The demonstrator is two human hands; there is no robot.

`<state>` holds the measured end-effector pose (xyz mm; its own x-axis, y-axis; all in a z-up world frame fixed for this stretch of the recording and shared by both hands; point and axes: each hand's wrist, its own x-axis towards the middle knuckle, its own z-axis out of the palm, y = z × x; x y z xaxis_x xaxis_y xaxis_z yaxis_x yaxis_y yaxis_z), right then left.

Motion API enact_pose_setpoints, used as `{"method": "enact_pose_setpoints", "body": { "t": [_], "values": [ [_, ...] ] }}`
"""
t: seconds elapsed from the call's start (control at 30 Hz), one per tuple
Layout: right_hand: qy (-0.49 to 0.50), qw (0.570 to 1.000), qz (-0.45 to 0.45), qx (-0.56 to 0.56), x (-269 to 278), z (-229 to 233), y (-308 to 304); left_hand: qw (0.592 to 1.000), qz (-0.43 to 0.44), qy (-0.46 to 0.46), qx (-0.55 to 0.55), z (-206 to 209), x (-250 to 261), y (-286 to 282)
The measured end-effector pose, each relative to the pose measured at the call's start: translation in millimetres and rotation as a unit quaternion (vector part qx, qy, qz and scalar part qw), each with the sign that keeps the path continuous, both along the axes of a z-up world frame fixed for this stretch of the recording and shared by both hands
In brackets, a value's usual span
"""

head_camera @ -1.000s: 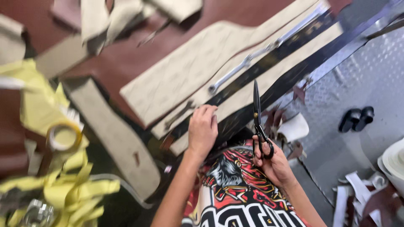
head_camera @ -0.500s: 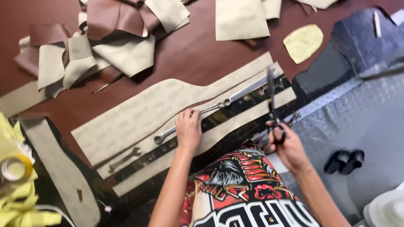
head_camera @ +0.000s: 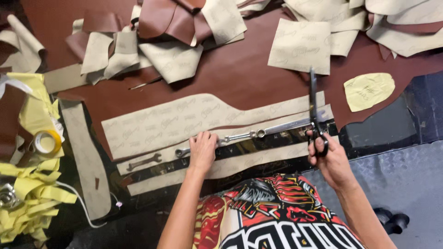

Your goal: The person uses shears to cut a long strip of brown leather on a workbench. They use metal wrenches as straight-edge guides to ensure the cut is straight and precise. The person repeatedly repositions the wrenches and cuts along their edges to create uniform leather strips.

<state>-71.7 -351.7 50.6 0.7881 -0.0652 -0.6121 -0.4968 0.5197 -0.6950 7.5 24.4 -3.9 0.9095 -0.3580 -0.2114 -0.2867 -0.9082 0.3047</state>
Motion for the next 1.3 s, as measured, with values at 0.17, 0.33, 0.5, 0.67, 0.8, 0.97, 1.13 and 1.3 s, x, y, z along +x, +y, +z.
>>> {"method": "enact_pose_setpoints", "body": {
  "t": [0.17,0.33,0.5,0.67,0.8,0.97,1.13,1.3],
  "values": [
    [0.035,0.999,0.021,-0.013,-2,3,3,0.997,-0.046,0.035,0.06,11,10,0],
    [0.018,0.999,0.011,-0.03,-17,10,0,0.992,-0.066,0.049,-0.094,37,34,-13],
    [0.033,0.999,-0.02,-0.023,-28,10,-2,0.969,-0.131,0.038,-0.204,22,72,-111],
    [0.042,0.998,-0.024,-0.043,-38,14,-10,0.974,-0.153,-0.059,-0.153,7,81,-196],
    [0.045,0.997,-0.04,-0.051,-50,16,-17,0.986,-0.102,-0.112,-0.067,5,69,-189],
    [0.049,0.997,-0.052,-0.037,-54,14,-25,0.984,-0.094,-0.098,-0.119,2,61,-179],
    [0.039,0.998,-0.031,-0.049,-46,15,-34,0.983,-0.1,-0.102,-0.117,0,64,-192],
    [0.018,0.998,-0.039,-0.044,-44,15,-40,0.971,-0.132,-0.167,-0.113,-6,36,-207]
  ]
}}
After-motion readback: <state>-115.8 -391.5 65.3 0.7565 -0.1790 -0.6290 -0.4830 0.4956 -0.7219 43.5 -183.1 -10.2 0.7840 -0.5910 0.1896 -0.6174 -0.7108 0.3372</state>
